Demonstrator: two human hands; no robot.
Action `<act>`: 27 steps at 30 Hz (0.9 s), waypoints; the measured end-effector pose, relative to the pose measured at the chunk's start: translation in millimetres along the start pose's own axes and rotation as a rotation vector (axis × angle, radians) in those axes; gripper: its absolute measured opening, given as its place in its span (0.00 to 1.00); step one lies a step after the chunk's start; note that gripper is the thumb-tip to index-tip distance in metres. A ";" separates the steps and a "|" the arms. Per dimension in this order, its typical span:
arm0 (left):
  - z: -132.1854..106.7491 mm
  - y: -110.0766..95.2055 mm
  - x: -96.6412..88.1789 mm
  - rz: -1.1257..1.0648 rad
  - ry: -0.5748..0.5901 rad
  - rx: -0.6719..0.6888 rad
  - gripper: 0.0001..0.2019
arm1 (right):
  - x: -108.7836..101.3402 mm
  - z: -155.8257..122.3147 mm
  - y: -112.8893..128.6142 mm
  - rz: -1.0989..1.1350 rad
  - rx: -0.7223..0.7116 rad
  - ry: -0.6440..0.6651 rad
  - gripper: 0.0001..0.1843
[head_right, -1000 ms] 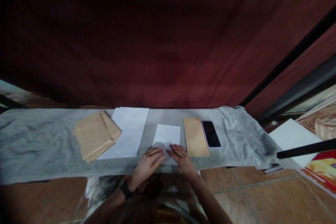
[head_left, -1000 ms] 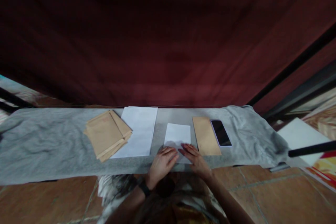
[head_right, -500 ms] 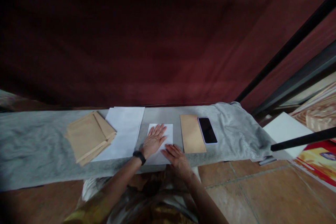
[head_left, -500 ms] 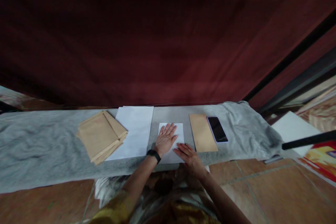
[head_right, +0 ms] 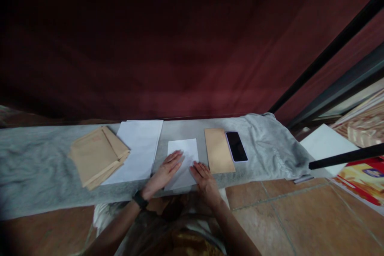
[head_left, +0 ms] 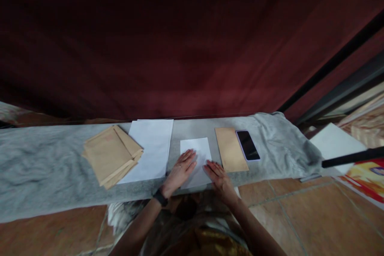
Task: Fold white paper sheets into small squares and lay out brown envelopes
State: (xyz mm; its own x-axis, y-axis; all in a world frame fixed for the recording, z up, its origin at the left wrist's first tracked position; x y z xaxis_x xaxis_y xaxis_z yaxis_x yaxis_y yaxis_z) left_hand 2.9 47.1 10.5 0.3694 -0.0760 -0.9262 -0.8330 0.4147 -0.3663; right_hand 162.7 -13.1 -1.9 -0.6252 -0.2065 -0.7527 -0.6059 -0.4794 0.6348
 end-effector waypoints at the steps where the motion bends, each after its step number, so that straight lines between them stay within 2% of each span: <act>1: -13.6 -2.0 0.0 -0.004 0.014 0.019 0.22 | 1.0 0.5 -0.1 -0.006 0.000 0.005 0.44; 5: -57.3 -12.0 -2.1 0.096 0.039 0.117 0.25 | -0.2 -1.8 -2.0 -0.001 0.014 0.081 0.43; 10: -74.3 -22.5 -2.6 0.262 0.044 0.179 0.34 | -15.8 2.3 -7.7 0.141 0.076 0.216 0.35; 12: -74.3 -24.7 -0.6 0.305 0.041 0.179 0.35 | -23.9 18.9 -12.0 0.210 0.148 0.151 0.31; 14: -74.0 -24.8 2.5 0.331 0.032 0.171 0.35 | -28.5 42.6 -10.3 0.212 0.172 0.003 0.28; 16: -74.4 -23.4 6.6 0.341 0.025 0.166 0.34 | -16.0 67.3 3.1 0.173 0.101 -0.055 0.26; 19: -75.5 -20.2 13.1 0.341 0.028 0.169 0.34 | 16.8 93.2 19.4 0.013 0.023 -0.030 0.26; 22: -75.8 -17.4 15.6 0.353 0.021 0.157 0.35 | 32.1 102.0 16.9 -0.105 0.032 -0.043 0.28; 27: -75.7 -19.4 12.7 0.369 0.004 0.157 0.35 | 16.2 101.3 -10.3 -0.178 0.118 -0.142 0.29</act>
State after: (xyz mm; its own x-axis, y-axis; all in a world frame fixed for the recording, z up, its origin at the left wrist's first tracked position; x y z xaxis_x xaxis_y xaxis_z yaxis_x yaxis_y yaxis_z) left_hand -7.4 -30.5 -0.9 0.0548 0.1003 -0.9934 -0.8363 0.5482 0.0093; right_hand 109.0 75.0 -2.9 -0.5612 -0.0019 -0.8277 -0.7608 -0.3926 0.5168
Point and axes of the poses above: each hand's wrist, its own z-axis towards the middle knuckle, its own x-axis out of the palm, y = z × x, the point moved 9 cm from there along z, towards the middle knuckle, and after that the axes turned 15 degrees about z, right-handed, at the moved point
